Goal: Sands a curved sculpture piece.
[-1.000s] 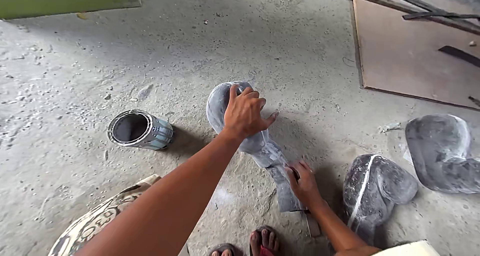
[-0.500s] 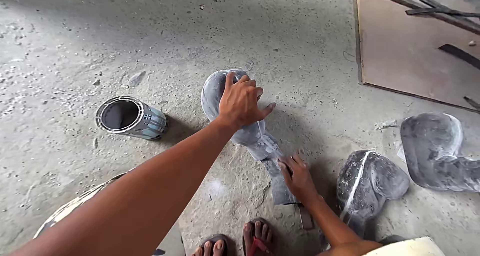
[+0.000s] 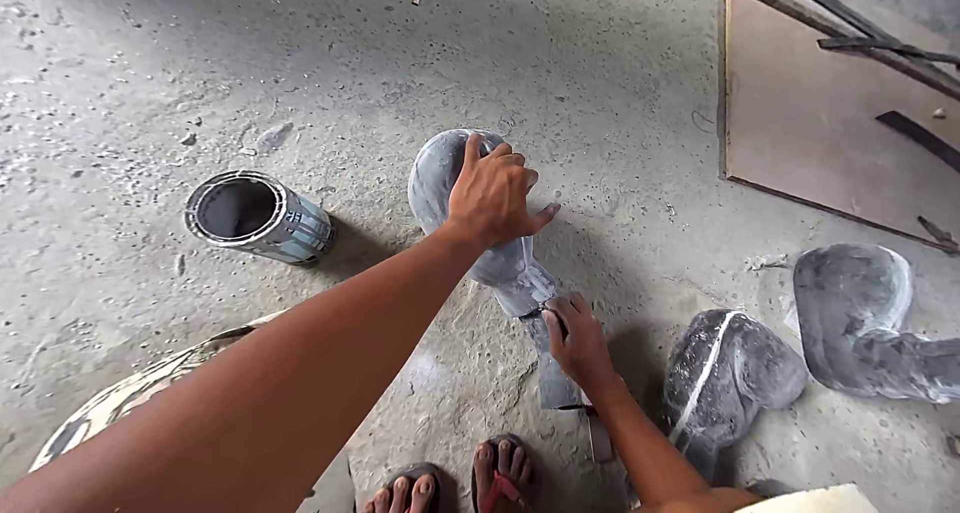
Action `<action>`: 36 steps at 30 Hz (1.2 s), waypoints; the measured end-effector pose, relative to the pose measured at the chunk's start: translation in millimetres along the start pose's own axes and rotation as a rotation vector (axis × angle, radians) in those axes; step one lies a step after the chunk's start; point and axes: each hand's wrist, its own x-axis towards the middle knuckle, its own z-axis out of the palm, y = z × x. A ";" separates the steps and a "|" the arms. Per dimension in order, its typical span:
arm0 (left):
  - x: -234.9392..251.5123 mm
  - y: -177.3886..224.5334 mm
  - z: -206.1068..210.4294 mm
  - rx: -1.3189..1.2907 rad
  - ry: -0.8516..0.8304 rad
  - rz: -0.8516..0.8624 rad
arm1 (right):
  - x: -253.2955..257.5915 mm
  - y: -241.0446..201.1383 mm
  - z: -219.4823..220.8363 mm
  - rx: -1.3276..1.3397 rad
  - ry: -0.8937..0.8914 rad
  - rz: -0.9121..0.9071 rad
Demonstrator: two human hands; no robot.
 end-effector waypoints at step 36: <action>5.9 2.4 1.2 -0.014 0.003 -0.007 | -17.8 5.2 -3.5 -0.303 0.124 -0.190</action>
